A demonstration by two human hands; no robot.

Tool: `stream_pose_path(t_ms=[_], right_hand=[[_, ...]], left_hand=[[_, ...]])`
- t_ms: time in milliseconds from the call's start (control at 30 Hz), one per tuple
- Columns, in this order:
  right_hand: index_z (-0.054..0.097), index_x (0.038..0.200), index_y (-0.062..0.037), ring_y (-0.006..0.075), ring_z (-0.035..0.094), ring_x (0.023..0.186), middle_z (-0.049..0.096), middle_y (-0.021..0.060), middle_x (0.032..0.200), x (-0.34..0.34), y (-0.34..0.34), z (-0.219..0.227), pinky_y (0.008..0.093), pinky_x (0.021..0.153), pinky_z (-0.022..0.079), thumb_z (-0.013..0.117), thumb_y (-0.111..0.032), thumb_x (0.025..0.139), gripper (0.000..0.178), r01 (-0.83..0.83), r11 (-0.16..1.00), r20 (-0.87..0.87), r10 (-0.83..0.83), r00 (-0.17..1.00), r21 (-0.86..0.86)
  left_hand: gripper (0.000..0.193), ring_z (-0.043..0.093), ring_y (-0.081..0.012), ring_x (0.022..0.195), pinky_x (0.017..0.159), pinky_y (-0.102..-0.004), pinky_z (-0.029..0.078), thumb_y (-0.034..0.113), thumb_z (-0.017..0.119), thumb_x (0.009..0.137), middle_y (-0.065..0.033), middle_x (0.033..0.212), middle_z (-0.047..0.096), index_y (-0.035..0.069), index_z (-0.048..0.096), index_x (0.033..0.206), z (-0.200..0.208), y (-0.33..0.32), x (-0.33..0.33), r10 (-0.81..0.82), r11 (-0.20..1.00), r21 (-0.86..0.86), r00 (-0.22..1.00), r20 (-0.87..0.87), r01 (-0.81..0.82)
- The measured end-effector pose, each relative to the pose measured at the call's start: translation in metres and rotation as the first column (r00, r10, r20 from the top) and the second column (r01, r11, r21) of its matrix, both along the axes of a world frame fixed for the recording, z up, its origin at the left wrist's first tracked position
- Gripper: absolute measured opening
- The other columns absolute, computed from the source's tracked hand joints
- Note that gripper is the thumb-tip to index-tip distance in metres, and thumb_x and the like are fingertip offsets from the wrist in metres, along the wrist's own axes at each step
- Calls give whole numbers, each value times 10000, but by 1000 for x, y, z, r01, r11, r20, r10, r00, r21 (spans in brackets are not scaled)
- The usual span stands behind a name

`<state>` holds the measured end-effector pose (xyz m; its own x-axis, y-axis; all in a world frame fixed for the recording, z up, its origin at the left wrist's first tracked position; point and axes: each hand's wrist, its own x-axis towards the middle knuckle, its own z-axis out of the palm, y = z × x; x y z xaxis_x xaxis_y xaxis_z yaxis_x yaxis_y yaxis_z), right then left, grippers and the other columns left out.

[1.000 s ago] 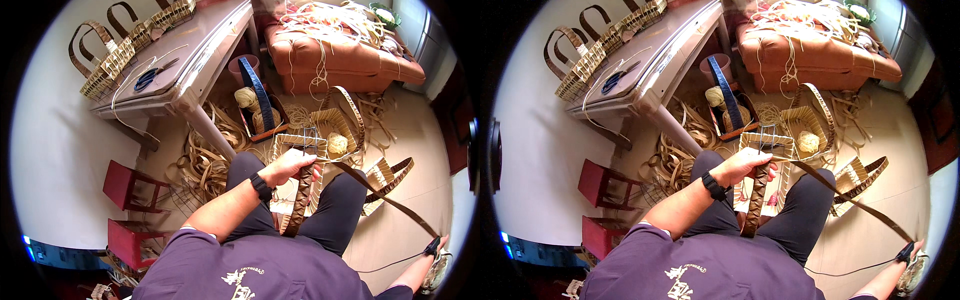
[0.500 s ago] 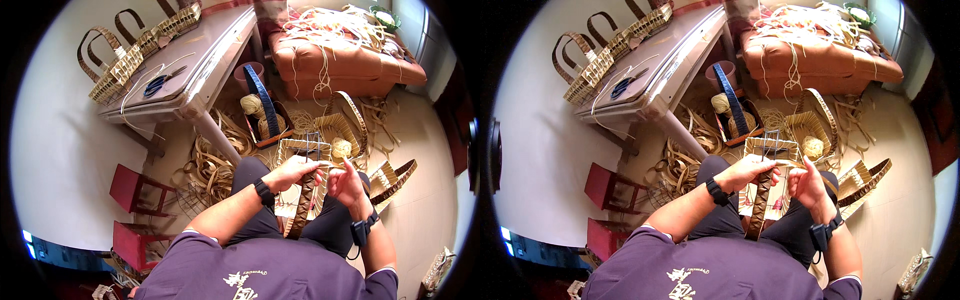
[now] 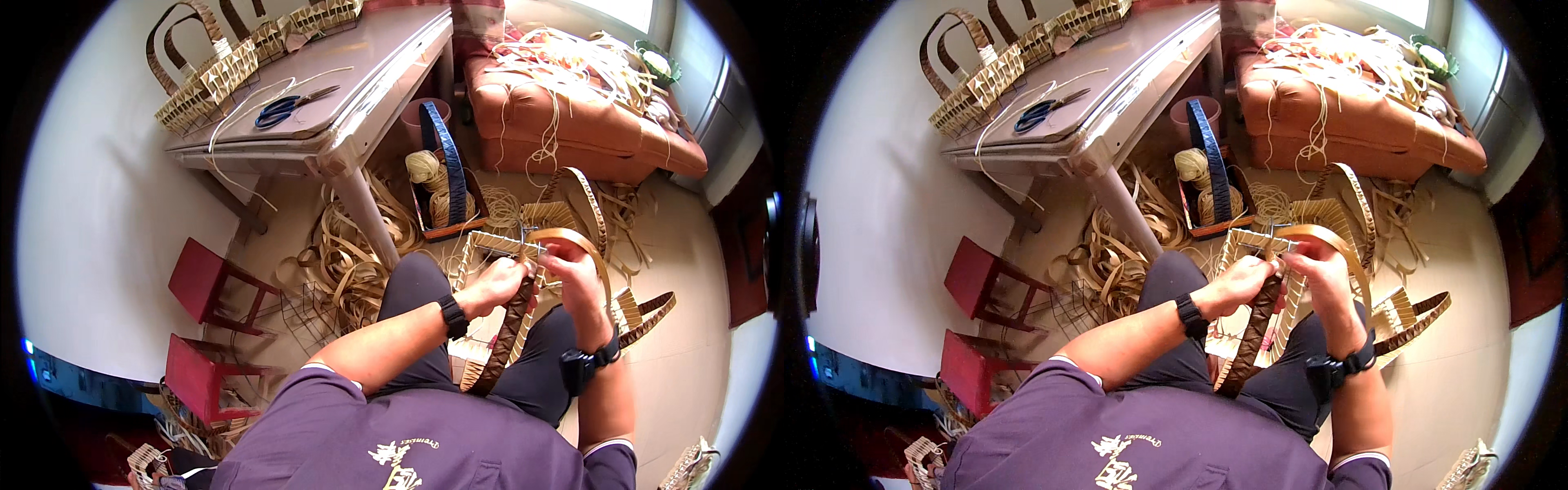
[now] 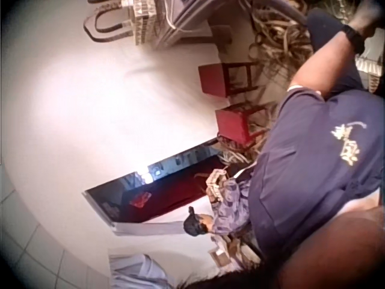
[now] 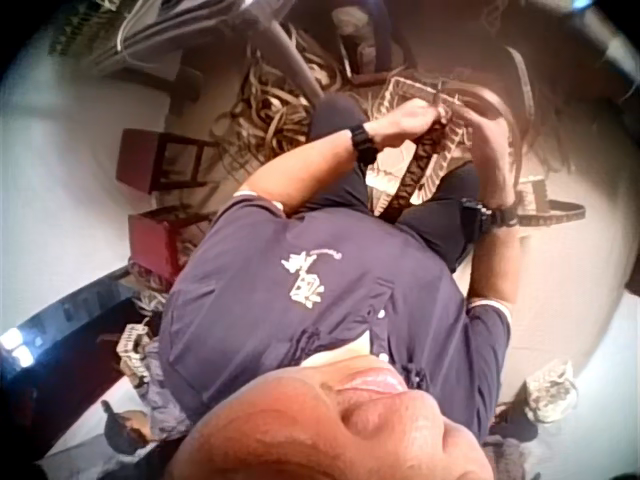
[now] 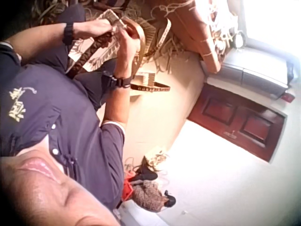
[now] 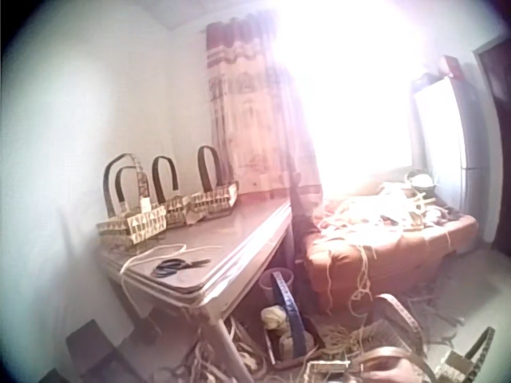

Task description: The person weaves a basket by hand, threading thin strips of material through the frame and tucking in the ends to secure the structure.

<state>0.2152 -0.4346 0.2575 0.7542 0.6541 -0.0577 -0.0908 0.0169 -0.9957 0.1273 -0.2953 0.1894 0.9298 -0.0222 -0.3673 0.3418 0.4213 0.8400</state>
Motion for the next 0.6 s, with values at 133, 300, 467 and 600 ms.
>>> stream_pose_path(t_ms=[133,300,467,600], right_hand=[[648,1134,1,123,644,806,674,46,927,6,-3,-73,264,714,522,601,-264,1017,293,-23,995,-184,41,982,101],[627,1135,19,160,672,630,698,88,818,-25,27,-65,288,538,564,480,-355,1081,405,125,984,-423,-60,904,129],[612,935,-17,189,588,477,649,110,687,-27,27,-66,307,440,484,489,-282,1055,316,57,995,-414,-21,910,76],[620,932,-20,195,578,469,647,101,686,-21,24,-68,329,447,487,464,-290,1054,335,23,995,-469,24,883,95]], left_hand=[[367,708,-234,682,593,-338,582,272,422,1061,-134,823,700,-22,631,994,2,2,3,-58,997,65,991,121,51],[382,676,-156,592,576,-294,553,350,563,983,-103,667,692,6,719,920,25,37,-6,-242,540,825,970,-38,167],[516,608,-112,854,682,-258,495,162,731,920,-81,1089,674,9,498,1353,-5,49,13,68,975,194,973,220,-112],[334,595,-59,658,634,-209,527,146,717,940,22,872,631,63,569,1228,-25,50,30,-159,909,-342,956,248,240]])
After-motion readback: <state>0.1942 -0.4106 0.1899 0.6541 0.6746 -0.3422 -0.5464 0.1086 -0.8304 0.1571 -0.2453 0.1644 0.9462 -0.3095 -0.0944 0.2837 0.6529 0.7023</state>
